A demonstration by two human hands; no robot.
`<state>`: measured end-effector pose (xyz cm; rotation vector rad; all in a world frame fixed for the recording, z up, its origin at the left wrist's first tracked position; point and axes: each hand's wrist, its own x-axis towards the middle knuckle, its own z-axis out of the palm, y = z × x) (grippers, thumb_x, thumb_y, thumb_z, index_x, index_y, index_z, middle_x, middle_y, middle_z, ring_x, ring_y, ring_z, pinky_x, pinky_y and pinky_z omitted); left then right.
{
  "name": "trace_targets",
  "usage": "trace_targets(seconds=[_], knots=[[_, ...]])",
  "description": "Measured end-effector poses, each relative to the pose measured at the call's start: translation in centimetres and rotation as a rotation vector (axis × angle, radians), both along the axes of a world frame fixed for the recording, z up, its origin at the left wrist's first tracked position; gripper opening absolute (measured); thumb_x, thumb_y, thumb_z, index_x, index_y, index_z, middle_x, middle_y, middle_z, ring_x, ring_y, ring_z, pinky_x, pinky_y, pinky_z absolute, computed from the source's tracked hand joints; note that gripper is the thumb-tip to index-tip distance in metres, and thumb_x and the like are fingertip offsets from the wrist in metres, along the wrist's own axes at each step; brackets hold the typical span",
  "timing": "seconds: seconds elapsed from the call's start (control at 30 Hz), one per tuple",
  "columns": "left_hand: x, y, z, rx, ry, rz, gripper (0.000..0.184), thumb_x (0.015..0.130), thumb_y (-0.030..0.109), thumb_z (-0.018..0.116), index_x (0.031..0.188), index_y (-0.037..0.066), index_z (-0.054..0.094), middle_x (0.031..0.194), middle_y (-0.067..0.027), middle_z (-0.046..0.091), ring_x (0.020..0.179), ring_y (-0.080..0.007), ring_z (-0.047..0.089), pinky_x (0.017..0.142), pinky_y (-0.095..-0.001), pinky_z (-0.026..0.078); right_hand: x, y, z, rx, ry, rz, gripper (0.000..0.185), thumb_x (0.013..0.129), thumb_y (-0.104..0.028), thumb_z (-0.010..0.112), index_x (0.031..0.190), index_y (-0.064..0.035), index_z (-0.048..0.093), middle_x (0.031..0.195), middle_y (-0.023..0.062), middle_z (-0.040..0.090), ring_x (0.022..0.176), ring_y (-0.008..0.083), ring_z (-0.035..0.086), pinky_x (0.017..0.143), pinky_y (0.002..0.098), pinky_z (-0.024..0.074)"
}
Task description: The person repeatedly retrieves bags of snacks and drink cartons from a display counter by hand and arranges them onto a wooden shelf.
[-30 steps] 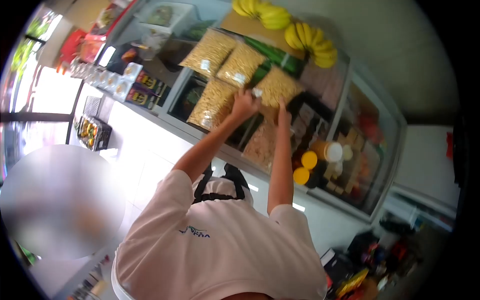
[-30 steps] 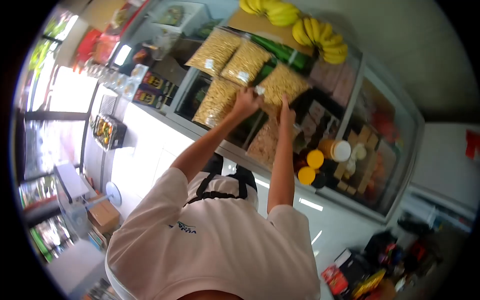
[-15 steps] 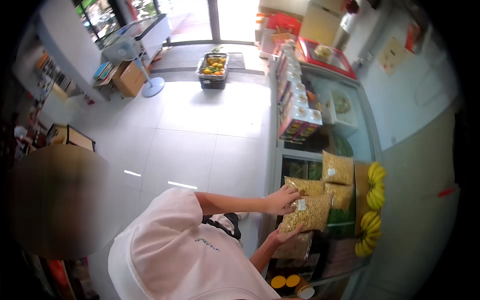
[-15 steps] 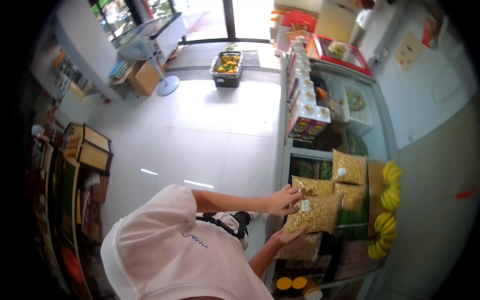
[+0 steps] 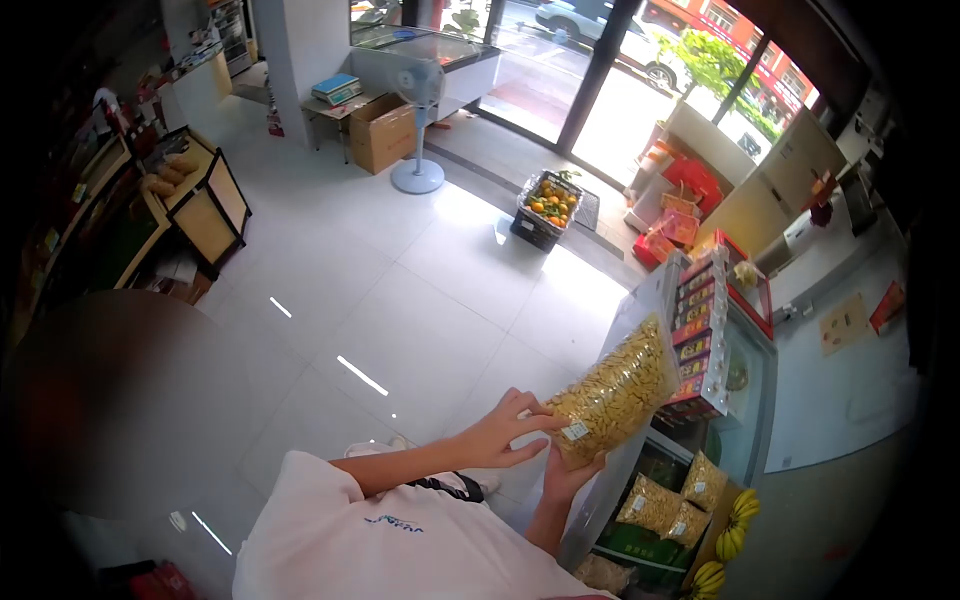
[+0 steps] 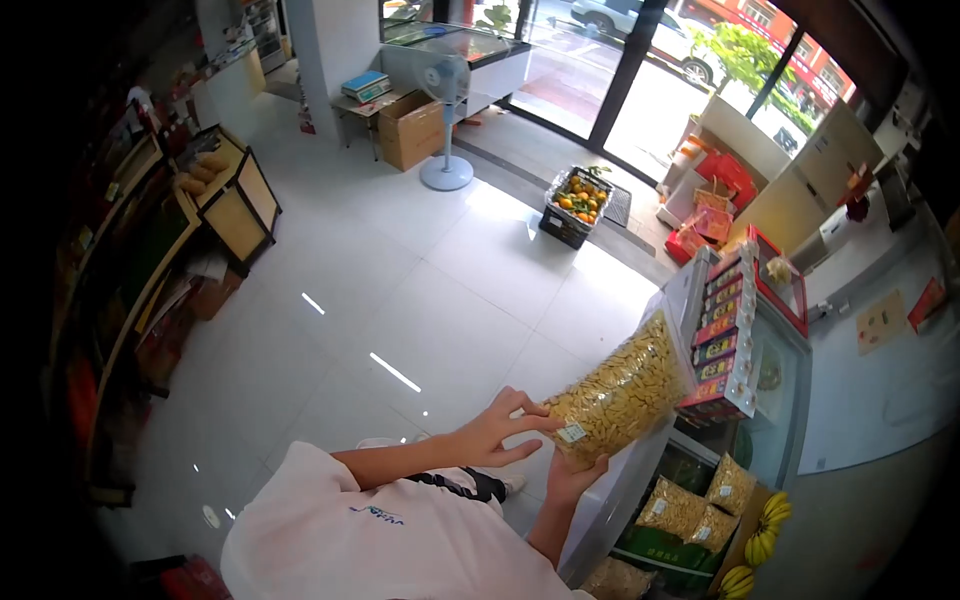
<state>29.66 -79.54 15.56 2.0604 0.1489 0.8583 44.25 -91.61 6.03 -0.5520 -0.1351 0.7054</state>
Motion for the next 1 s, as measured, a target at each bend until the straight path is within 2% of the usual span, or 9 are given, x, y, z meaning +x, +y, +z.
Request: trace_targets(seconds=[0.27,0.33,0.37,0.43,0.47,0.57,0.7,0.83,1.0], knots=[[-14.0,8.4,-4.1,-0.341,-0.042,0.285,0.031,0.084,0.017,0.064,0.114,0.013,0.059,0.116,-0.0088,0.04,0.107,-0.0202,0.04,0.093,-0.0355,0.038,-10.8,13.2,-1.0,-0.118,-0.012,0.553,0.076,0.074,-0.051,0.06,0.135,-0.0141,0.036,0.131,0.0063,0.047,0.119,0.0232,0.047,0.097,0.041,0.0418],[-16.2,10.1,-3.9,-0.485,-0.114,0.42,0.057,0.081,0.018,0.068,0.131,0.012,0.043,0.128,-0.0112,0.035,0.118,-0.027,0.038,0.098,-0.0364,0.038,-12.5,16.1,-1.5,-0.104,-0.014,0.644,0.077,0.073,-0.051,0.062,0.135,-0.0135,0.037,0.13,0.0072,0.048,0.118,0.0241,0.048,0.098,0.0416,0.0416],[-17.1,11.0,-3.9,-0.48,-0.106,0.435,0.057,0.081,0.018,0.068,0.131,0.012,0.043,0.128,-0.0112,0.035,0.118,-0.027,0.038,0.098,-0.0364,0.038,-13.3,17.6,-1.7,-0.099,-0.03,0.728,0.079,0.072,-0.049,0.065,0.136,-0.0116,0.035,0.131,0.0075,0.047,0.119,0.0244,0.048,0.098,0.0413,0.0413],[-18.4,12.9,-3.7,-0.799,-0.194,0.375,0.09,0.078,0.017,0.072,0.144,0.01,0.012,0.142,-0.0144,0.022,0.132,-0.0306,0.025,0.105,-0.0392,0.031,-14.4,20.4,-2.1,-0.086,-0.029,0.81,0.082,0.071,-0.047,0.067,0.136,-0.0098,0.034,0.133,0.0078,0.046,0.119,0.0247,0.047,0.099,0.041,0.041],[-19.3,14.2,-3.8,-0.796,-0.179,0.382,0.09,0.078,0.017,0.072,0.144,0.01,0.012,0.142,-0.0144,0.022,0.132,-0.0306,0.025,0.105,-0.0392,0.031,-14.9,22.1,-2.4,-0.103,-0.084,0.866,0.084,0.07,-0.045,0.069,0.137,-0.0078,0.033,0.134,0.0082,0.045,0.12,0.0249,0.047,0.1,0.0403,0.0406],[-21.8,18.5,-4.4,-0.86,-0.102,0.237,0.113,0.075,0.014,0.074,0.143,0.01,-0.016,0.148,-0.0176,0.001,0.138,-0.0257,0.011,0.109,-0.037,0.023,-16.0,27.6,-2.8,-0.093,-0.138,0.981,0.089,0.067,-0.041,0.072,0.137,-0.0044,0.031,0.135,0.0094,0.044,0.122,0.0251,0.046,0.101,0.0393,0.0397],[-22.7,24.6,-4.0,-0.81,-0.026,0.219,0.117,0.076,0.012,0.072,0.14,0.012,-0.025,0.15,-0.0155,-0.008,0.139,-0.0244,0.002,0.11,-0.0362,0.019,-16.4,34.9,-2.2,-0.018,-0.015,1.047,0.085,0.067,-0.029,0.074,0.134,0.0017,0.032,0.13,0.0148,0.047,0.116,0.0275,0.051,0.096,0.0411,0.0449],[-22.5,31.9,-2.3,-0.837,-0.013,0.217,0.113,0.08,0.01,0.069,0.139,0.012,-0.028,0.149,-0.0138,-0.016,0.139,-0.0243,-0.005,0.111,-0.0349,0.013,-15.8,42.4,-2.5,-0.033,-0.007,1.071,0.088,0.064,-0.03,0.077,0.133,0.0016,0.032,0.13,0.0151,0.047,0.116,0.0274,0.052,0.095,0.0416,0.0464],[-23.4,38.7,-1.9,-0.933,-0.115,0.233,0.11,0.079,0.011,0.07,0.142,0.01,-0.02,0.15,-0.0145,-0.003,0.139,-0.0228,0.004,0.111,-0.0337,0.014,-16.1,51.1,-2.9,-0.018,0.055,1.122,0.091,0.06,-0.023,0.078,0.134,0.0002,0.032,0.129,0.0166,0.047,0.114,0.0294,0.052,0.094,0.0427,0.0475]])
